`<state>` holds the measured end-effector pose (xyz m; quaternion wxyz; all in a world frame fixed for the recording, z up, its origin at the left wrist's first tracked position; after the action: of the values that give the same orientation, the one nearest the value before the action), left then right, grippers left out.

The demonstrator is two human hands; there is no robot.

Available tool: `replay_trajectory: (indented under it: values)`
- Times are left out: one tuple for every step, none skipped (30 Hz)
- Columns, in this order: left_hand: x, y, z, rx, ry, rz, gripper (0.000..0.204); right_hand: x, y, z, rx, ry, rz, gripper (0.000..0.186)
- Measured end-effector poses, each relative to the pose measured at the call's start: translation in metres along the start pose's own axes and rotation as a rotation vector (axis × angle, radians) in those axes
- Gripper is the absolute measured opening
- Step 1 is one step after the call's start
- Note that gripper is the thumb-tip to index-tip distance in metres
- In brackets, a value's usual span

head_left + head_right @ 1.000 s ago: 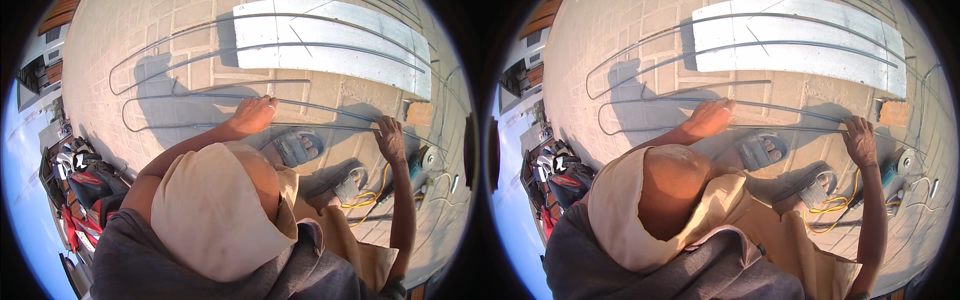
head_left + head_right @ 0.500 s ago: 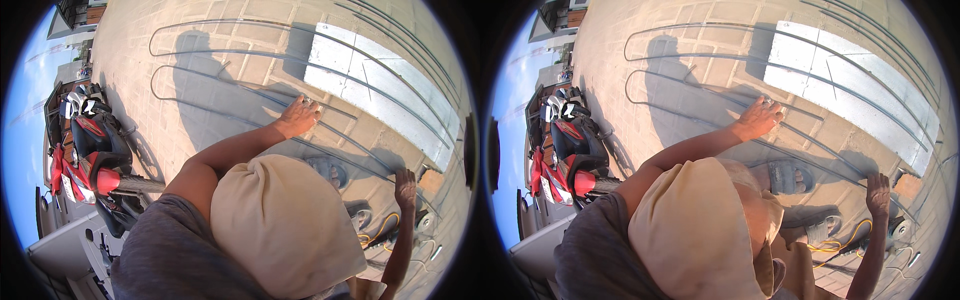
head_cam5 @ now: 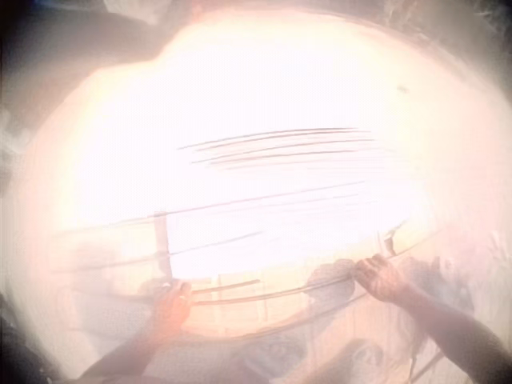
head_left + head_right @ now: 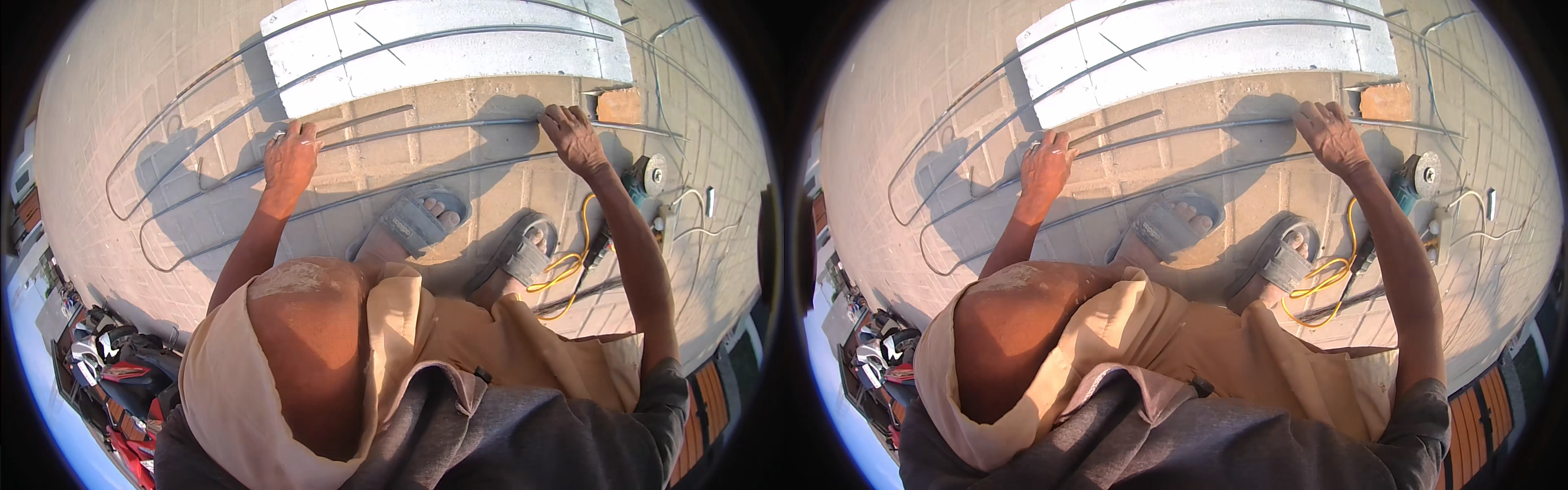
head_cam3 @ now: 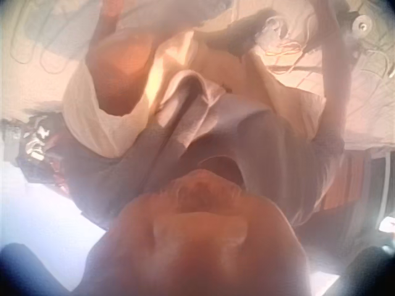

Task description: The person measures metal rods with a tape measure and marks them, then uses an angle grinder to cut the rods to length. The cut pieces are placed on the floor alongside other rods.

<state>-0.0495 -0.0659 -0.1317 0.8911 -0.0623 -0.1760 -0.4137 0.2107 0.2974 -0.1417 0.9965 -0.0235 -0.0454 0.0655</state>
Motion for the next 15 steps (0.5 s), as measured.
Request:
replay_trajectory:
  values:
    - [-0.002, -0.005, -0.003, -0.015, -0.045, 0.034, 0.032, -0.006, 0.002, 0.001, 0.098, -0.015, -0.006, 0.021]
    - [-0.004, -0.013, 0.000, -0.018, -0.065, 0.063, 0.032, -0.018, 0.005, 0.008, 0.183, 0.012, -0.032, 0.017]
    - [-0.002, -0.017, 0.002, -0.025, -0.096, 0.093, 0.033, -0.024, 0.006, 0.014, 0.183, 0.049, -0.066, 0.014]
    - [0.002, -0.009, 0.003, -0.008, -0.125, 0.078, 0.032, -0.024, 0.011, 0.023, 0.150, 0.105, -0.108, 0.014]
    - [0.004, -0.003, 0.009, 0.004, -0.137, 0.062, 0.031, -0.020, 0.016, 0.021, 0.014, 0.056, -0.146, 0.014]
    - [0.002, 0.003, 0.020, 0.008, -0.139, 0.046, 0.029, -0.017, 0.021, 0.020, -0.120, 0.023, -0.187, 0.014]
    - [-0.001, 0.010, 0.034, 0.105, -0.197, 0.025, 0.029, -0.019, 0.019, 0.020, -0.155, -0.012, -0.175, 0.012]
    - [0.002, 0.021, 0.048, 0.200, -0.256, 0.004, 0.029, -0.017, 0.013, 0.022, -0.190, -0.044, -0.161, 0.012]
    - [-0.020, 0.035, 0.058, 0.292, -0.272, -0.041, 0.027, -0.009, 0.013, 0.019, -0.195, -0.062, -0.147, 0.010]
    - [-0.024, 0.036, 0.083, 0.361, -0.280, -0.027, 0.026, -0.005, -0.001, 0.018, -0.258, -0.111, -0.117, 0.011]
    - [-0.036, 0.039, 0.110, 0.368, -0.190, -0.058, 0.026, 0.007, -0.011, 0.014, -0.278, -0.156, -0.154, 0.009]
    - [-0.051, 0.043, 0.140, 0.376, -0.104, -0.094, 0.025, 0.014, -0.013, 0.009, -0.304, -0.186, -0.165, 0.008]
    - [-0.068, 0.053, 0.160, 0.398, -0.031, -0.143, 0.025, 0.022, -0.012, 0.014, -0.298, -0.128, -0.156, 0.008]
    - [-0.084, 0.056, 0.174, 0.345, 0.056, -0.187, 0.024, 0.026, -0.009, 0.013, -0.312, -0.163, -0.167, 0.008]
    - [-0.105, 0.053, 0.188, 0.300, 0.165, -0.236, 0.024, 0.025, 0.005, 0.028, -0.287, -0.113, -0.164, 0.008]
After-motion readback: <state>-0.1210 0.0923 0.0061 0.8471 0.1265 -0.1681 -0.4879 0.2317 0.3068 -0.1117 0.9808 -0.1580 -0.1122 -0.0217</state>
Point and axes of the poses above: each hand's wrist, its own x-axis away from the middle knuckle, its own z-axis out of the back of the hand, y = z × x, the point moved 7 cm from there along -x, towards the middle knuckle, and after that the axes turned 4 degrees about x, right-handed, at the moved point
